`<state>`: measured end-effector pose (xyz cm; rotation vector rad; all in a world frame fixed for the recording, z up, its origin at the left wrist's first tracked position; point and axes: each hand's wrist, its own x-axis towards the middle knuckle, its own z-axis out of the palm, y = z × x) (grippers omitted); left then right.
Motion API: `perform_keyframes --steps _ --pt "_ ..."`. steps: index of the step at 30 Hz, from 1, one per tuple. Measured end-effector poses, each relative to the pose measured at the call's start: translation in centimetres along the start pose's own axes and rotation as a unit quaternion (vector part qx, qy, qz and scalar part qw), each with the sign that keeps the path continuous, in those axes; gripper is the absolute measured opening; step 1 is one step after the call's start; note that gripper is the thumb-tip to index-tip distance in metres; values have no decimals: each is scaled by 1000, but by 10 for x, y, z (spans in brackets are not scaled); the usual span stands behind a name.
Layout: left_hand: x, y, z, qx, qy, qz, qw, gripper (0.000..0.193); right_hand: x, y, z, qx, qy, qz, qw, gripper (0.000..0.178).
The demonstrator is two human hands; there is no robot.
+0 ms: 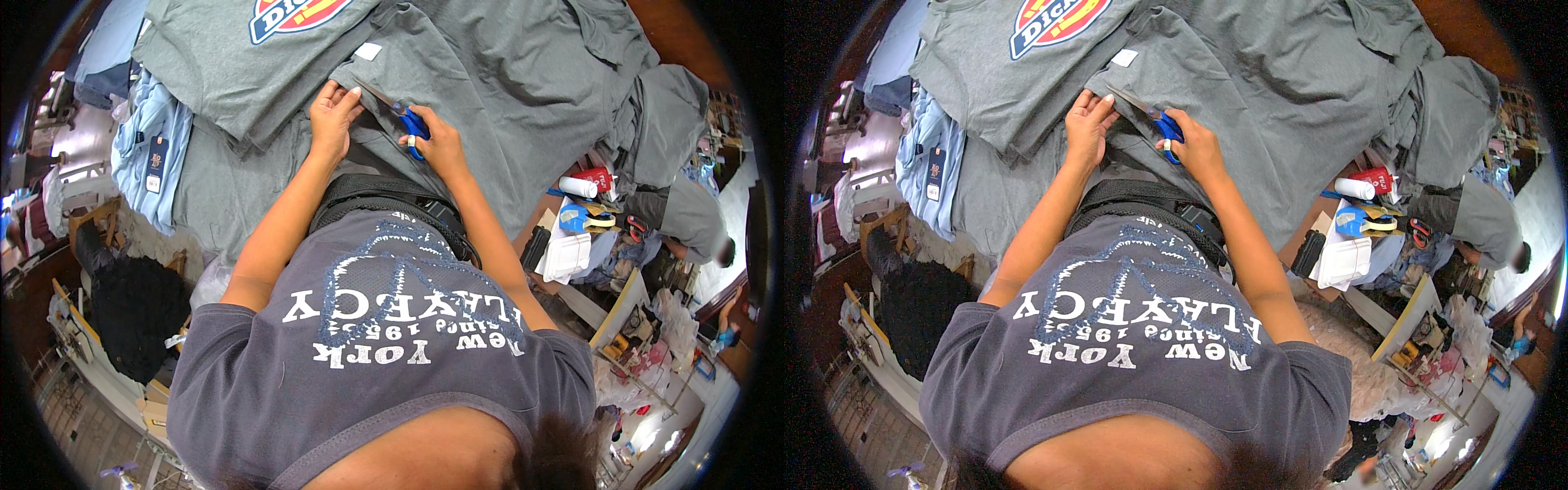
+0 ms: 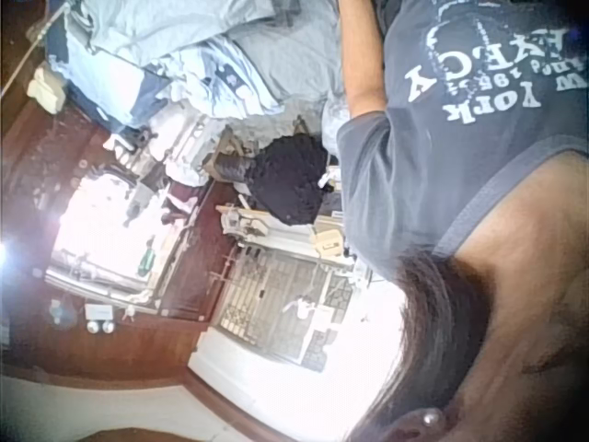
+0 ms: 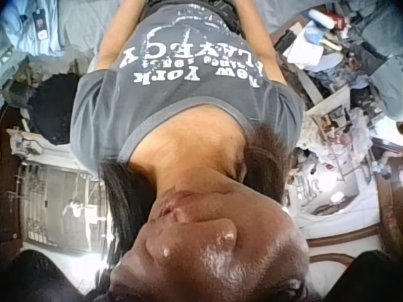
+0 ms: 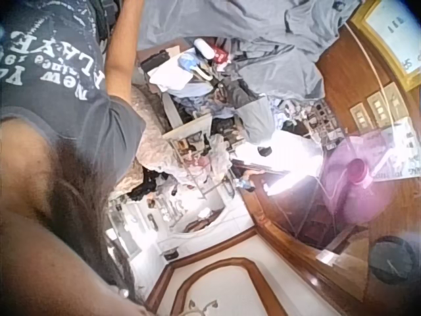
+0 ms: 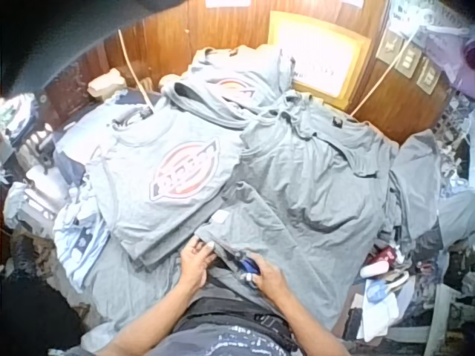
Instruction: The person picks up several shirts one by one from a stack, uses shears to trim excess threads near the necklines and labels, and then replaces them back onto a pile.
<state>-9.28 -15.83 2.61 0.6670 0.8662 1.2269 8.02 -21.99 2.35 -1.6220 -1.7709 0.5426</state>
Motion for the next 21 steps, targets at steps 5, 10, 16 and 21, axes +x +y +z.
perform_keyframes --steps 5,10,16,21 --pt "1 -6 -7 2 9 10 1000 25 9 -19 -6 35 -52 61 996 52" --pt "-2 -4 -5 27 1 -3 1000 28 18 -22 -1 31 -47 54 997 53" --pt "-3 -2 0 -1 6 8 1000 27 13 -8 6 29 -10 9 999 53" --pt "-3 -4 -2 4 3 7 1000 28 10 -14 3 37 -21 33 999 50"
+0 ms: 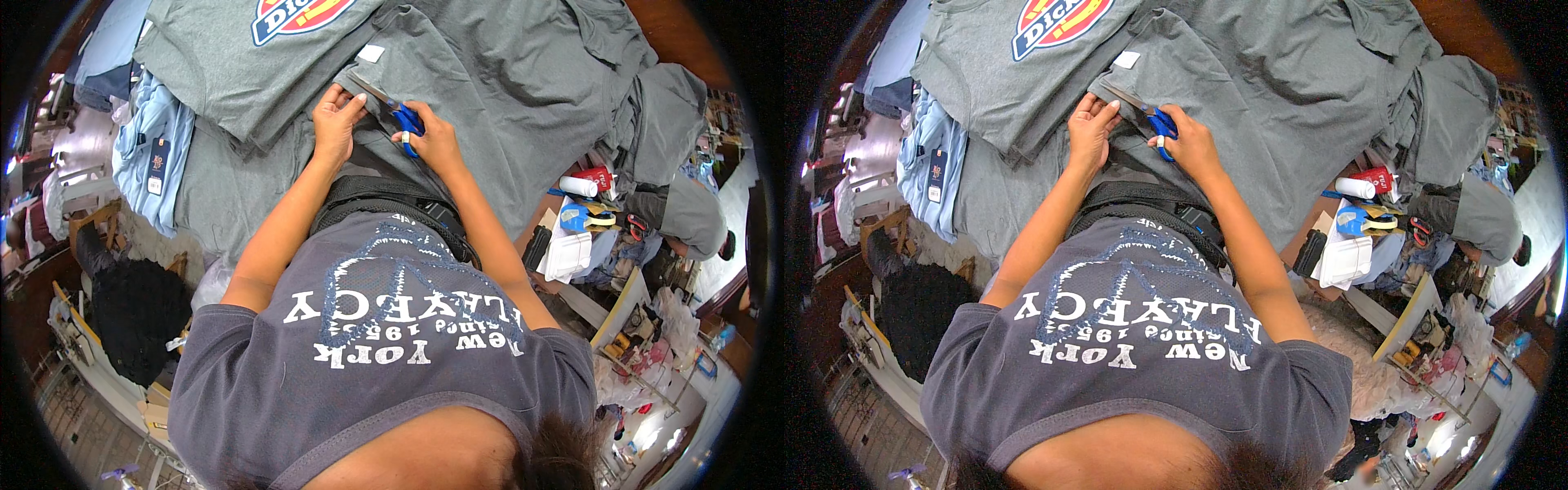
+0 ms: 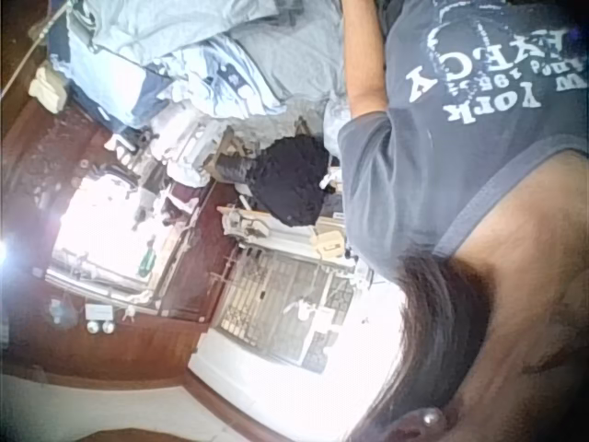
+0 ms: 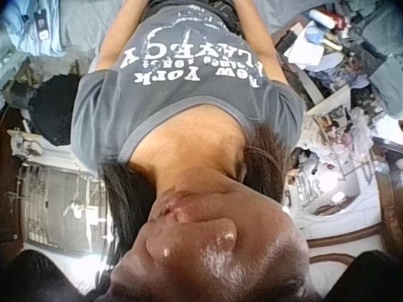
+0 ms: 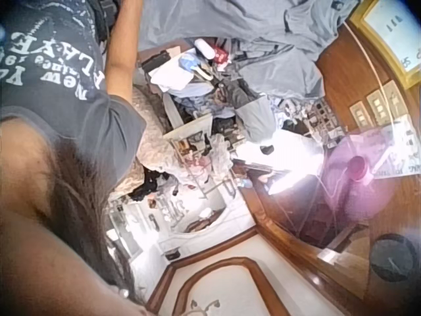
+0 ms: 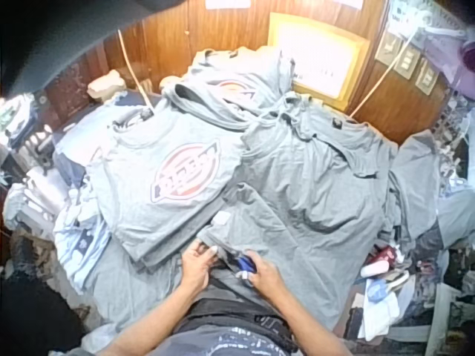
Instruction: The person picks up several shirts one by one from a stack, uses shears to trim excess threads near the necklines and labels, and then replaces them back onto a pile.
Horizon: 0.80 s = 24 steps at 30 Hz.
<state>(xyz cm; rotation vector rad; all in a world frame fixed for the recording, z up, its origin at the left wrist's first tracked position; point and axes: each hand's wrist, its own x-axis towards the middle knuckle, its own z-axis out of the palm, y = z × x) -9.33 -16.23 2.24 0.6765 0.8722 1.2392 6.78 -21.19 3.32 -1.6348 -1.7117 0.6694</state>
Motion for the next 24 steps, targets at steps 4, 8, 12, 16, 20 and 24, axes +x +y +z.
perform_keyframes --steps 4,8,12,16,20,24 --pt "0 -1 0 15 -1 -1 1000 27 8 -14 -4 19 -26 23 999 53" --pt "-2 3 3 12 -1 -2 1000 27 16 -13 0 3 -29 22 999 55" --pt "-3 3 0 12 -13 -4 1000 30 13 -6 4 2 -3 -25 1000 53" --pt "-2 1 -3 16 -16 -5 1000 31 8 -2 7 5 14 -12 1000 54" --pt "3 0 -7 6 -30 -24 999 37 1 -1 -2 27 9 87 996 50" --pt "3 -18 -21 19 -11 -92 996 53 -25 21 -25 161 70 152 973 43"
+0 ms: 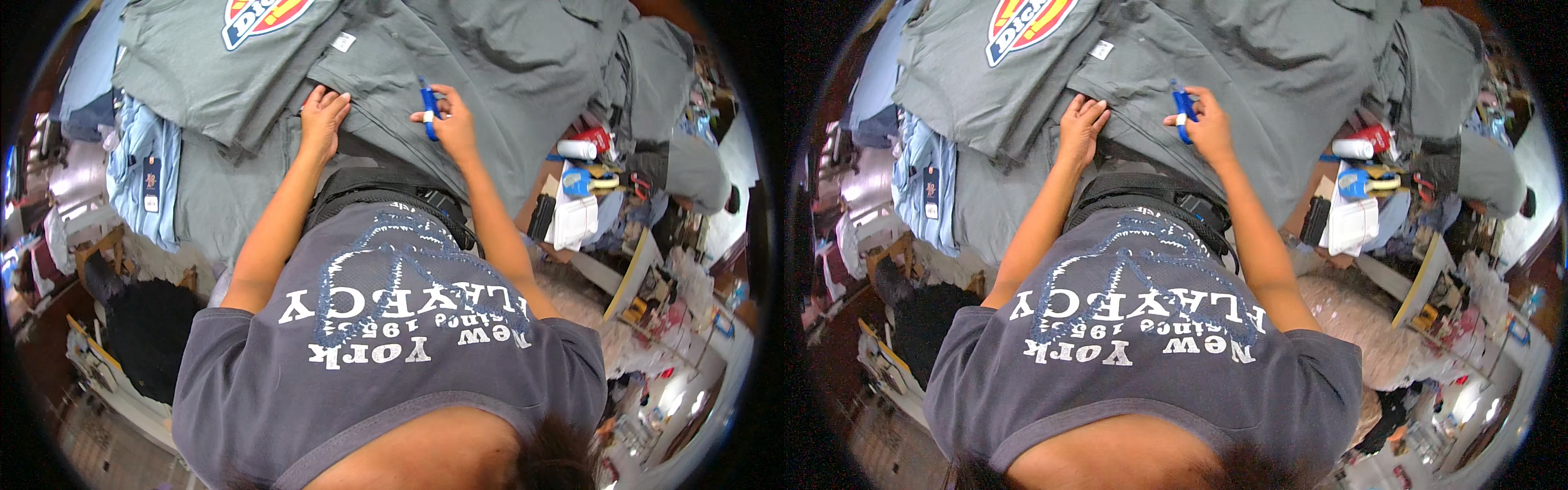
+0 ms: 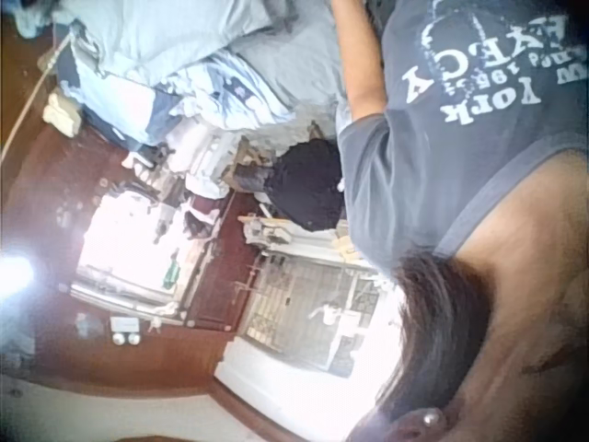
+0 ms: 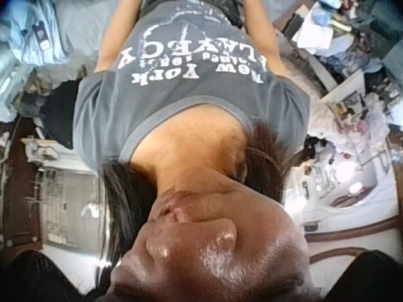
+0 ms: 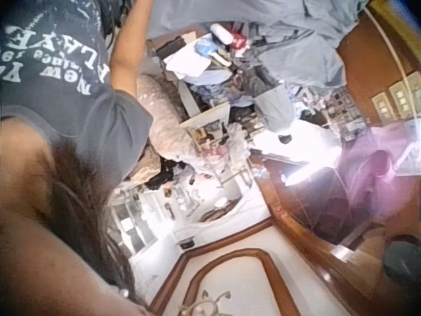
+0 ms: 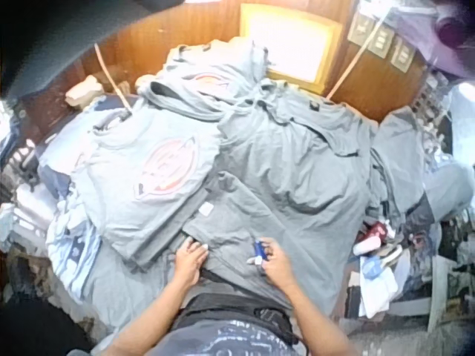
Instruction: The person picks up several shirts one by one from a stack, uses shears to trim excess threads near the necklines and labels, and then replaces them back onto a pile.
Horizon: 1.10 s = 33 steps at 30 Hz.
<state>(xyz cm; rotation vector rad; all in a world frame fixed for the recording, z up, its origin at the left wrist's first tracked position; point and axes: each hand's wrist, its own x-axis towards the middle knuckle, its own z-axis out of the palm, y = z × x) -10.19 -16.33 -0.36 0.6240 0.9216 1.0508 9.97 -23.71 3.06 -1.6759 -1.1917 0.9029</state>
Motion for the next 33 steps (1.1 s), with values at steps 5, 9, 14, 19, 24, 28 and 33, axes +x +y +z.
perform_keyframes --steps 5,9,14,19,24,28,33 --pt "-11 -6 6 42 1 -39 998 53 -46 43 -61 71 118 61 989 49" --pt "-6 -8 9 144 9 -9 990 14 -91 53 -91 93 183 96 974 50" --pt "10 10 26 219 -11 45 975 15 -126 68 -107 102 222 102 964 50" --pt "36 28 32 3 -32 -9 999 14 -142 61 -112 149 247 74 955 49" --pt "-15 -21 39 29 -29 -100 994 29 -161 69 -123 128 267 71 952 49" --pt "-34 -40 45 71 -32 -93 993 24 -177 76 -130 159 260 63 950 49" --pt "-15 -37 51 266 -59 31 962 20 -184 84 -133 20 259 44 965 51"
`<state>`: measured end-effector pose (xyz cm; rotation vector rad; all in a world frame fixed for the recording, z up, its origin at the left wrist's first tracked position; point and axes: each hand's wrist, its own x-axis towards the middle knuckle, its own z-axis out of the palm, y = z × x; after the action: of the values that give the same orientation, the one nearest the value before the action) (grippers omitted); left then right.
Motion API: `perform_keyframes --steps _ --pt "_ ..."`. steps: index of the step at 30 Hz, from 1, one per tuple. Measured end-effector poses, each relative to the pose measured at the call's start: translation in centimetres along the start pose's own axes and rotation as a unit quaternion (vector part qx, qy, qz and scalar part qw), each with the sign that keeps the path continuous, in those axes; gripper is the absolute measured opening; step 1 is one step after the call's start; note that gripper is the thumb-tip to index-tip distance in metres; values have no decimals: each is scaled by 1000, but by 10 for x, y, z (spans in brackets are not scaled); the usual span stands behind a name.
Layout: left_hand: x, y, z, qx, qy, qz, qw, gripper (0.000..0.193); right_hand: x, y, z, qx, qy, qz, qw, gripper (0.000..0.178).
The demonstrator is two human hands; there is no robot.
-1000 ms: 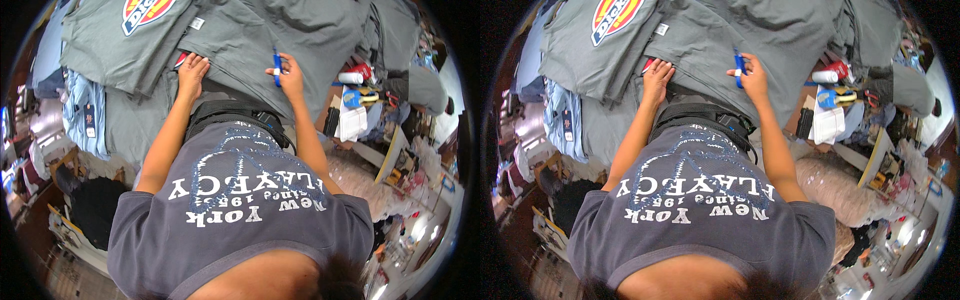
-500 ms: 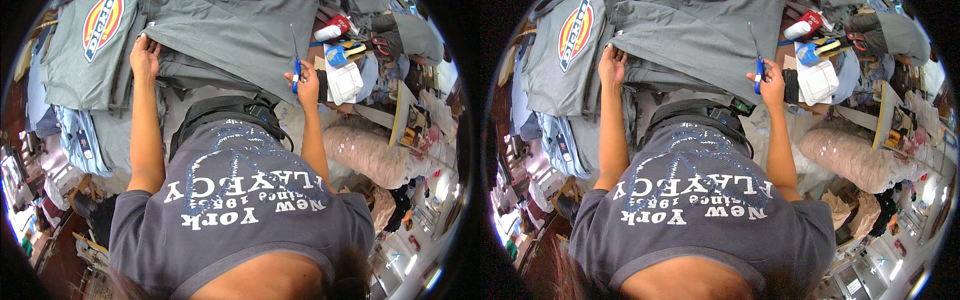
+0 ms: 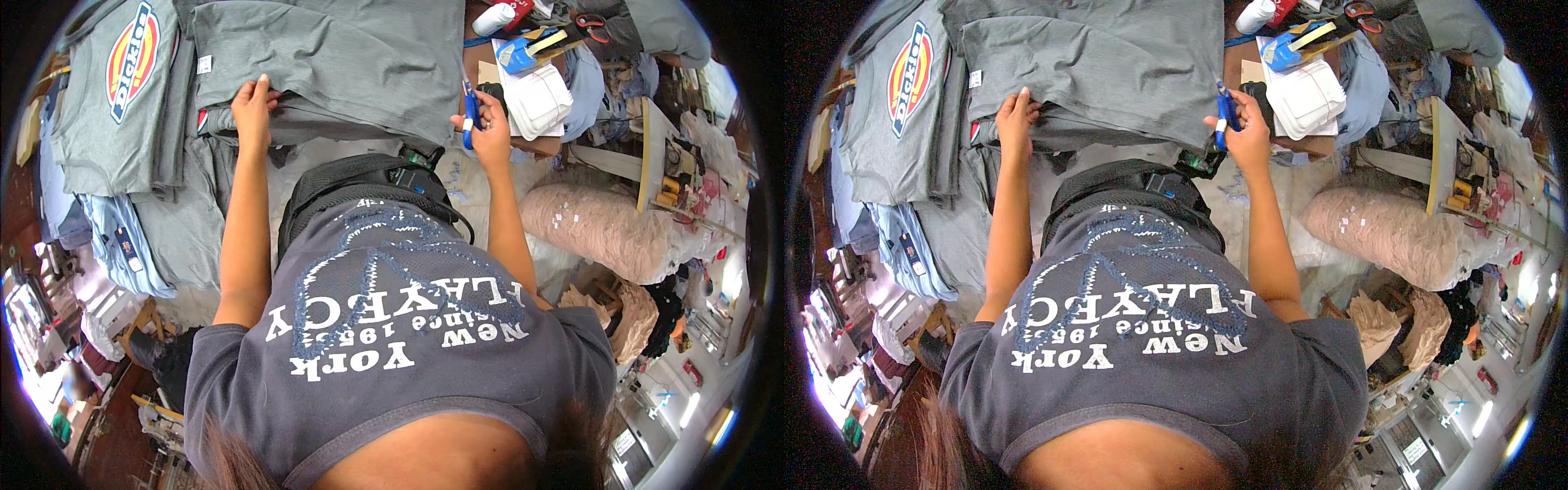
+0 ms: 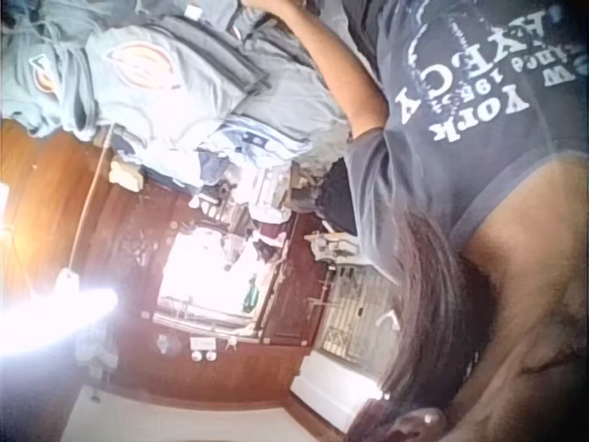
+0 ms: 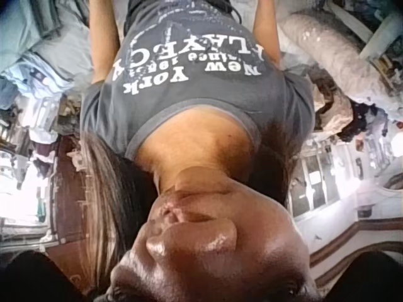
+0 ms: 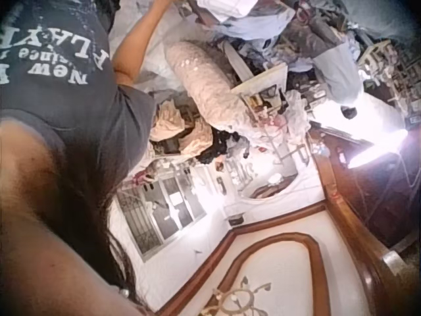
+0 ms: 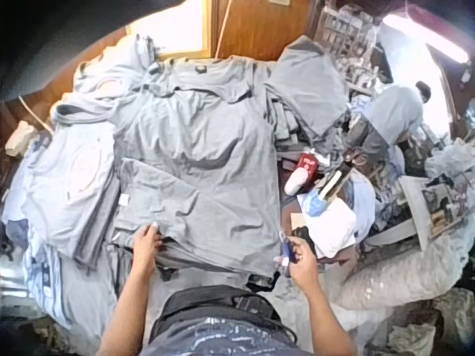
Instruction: The person picks up several shirts one by one from a stack, uses shears to trim excess threads near the necklines and labels, and then replaces them back onto a pile.
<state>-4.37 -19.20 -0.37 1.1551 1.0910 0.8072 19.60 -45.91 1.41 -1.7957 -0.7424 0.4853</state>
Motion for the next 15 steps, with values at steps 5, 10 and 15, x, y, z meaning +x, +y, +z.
perform_keyframes --steps 5,10,15 --pt "8 28 -19 401 -23 294 867 36 -21 -6 6 -204 -52 -203 956 56" --pt "18 49 -71 565 -142 295 758 57 -21 11 8 -288 -101 -264 915 49" --pt "35 72 -117 654 -204 336 646 49 0 17 -15 -39 -70 -41 996 41"
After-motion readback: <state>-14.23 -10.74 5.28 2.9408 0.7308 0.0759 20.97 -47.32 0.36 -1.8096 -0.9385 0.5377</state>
